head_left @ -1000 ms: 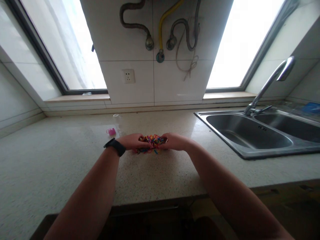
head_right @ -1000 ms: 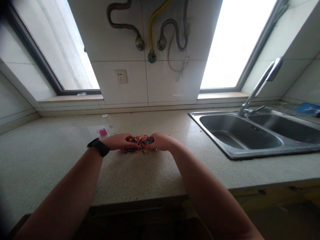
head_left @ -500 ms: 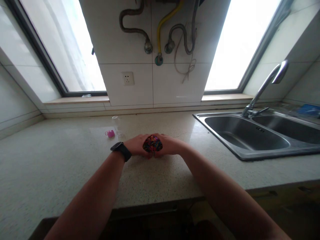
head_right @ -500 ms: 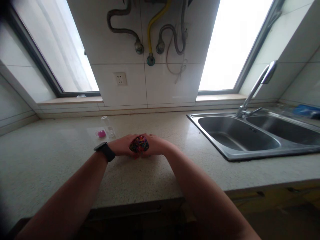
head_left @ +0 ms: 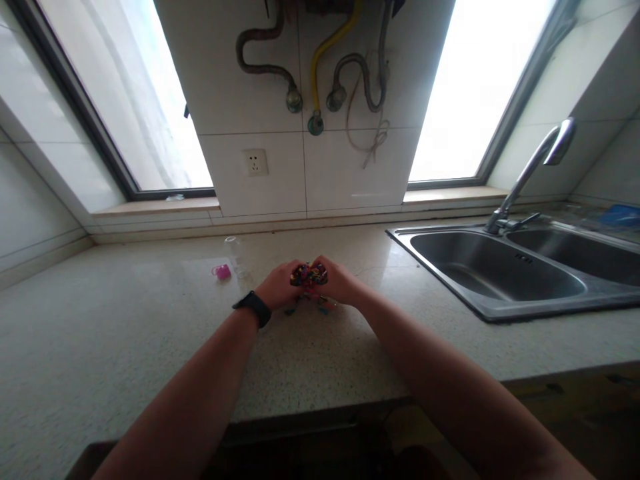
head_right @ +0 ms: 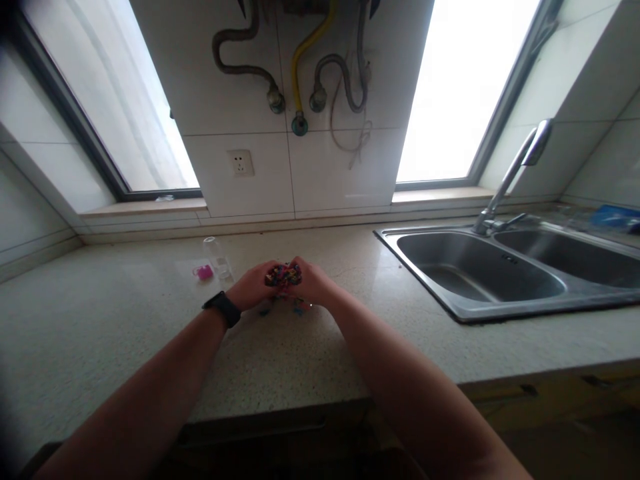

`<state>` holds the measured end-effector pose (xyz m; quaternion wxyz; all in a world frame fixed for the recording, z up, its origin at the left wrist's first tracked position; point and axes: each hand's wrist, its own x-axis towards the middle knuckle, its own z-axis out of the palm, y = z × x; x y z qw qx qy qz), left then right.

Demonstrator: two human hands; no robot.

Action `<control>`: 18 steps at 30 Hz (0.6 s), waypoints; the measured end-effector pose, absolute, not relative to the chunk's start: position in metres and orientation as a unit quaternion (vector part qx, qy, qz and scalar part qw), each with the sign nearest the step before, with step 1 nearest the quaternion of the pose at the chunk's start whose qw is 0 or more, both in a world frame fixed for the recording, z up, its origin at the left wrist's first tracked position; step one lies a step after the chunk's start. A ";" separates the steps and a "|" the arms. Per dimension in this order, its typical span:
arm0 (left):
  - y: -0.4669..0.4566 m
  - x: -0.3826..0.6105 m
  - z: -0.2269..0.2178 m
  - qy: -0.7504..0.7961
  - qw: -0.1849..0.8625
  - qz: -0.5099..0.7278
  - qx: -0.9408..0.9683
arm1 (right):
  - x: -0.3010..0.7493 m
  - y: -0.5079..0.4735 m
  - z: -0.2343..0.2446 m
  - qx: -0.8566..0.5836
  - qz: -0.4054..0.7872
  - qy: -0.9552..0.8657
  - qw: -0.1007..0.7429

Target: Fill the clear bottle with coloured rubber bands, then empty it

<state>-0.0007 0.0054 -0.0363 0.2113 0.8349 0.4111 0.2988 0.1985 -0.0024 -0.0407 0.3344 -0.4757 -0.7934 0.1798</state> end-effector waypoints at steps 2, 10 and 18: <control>0.007 -0.001 -0.037 0.394 0.282 0.335 0.808 | 0.200 0.002 -0.044 -0.460 0.187 -0.787 0.367; 0.002 -0.011 -0.028 0.357 0.415 0.345 0.762 | 0.202 0.000 -0.046 -0.416 0.221 -0.794 0.384; 0.001 -0.023 -0.021 0.358 0.432 0.231 0.795 | 0.216 -0.008 -0.031 -0.382 0.182 -0.863 0.275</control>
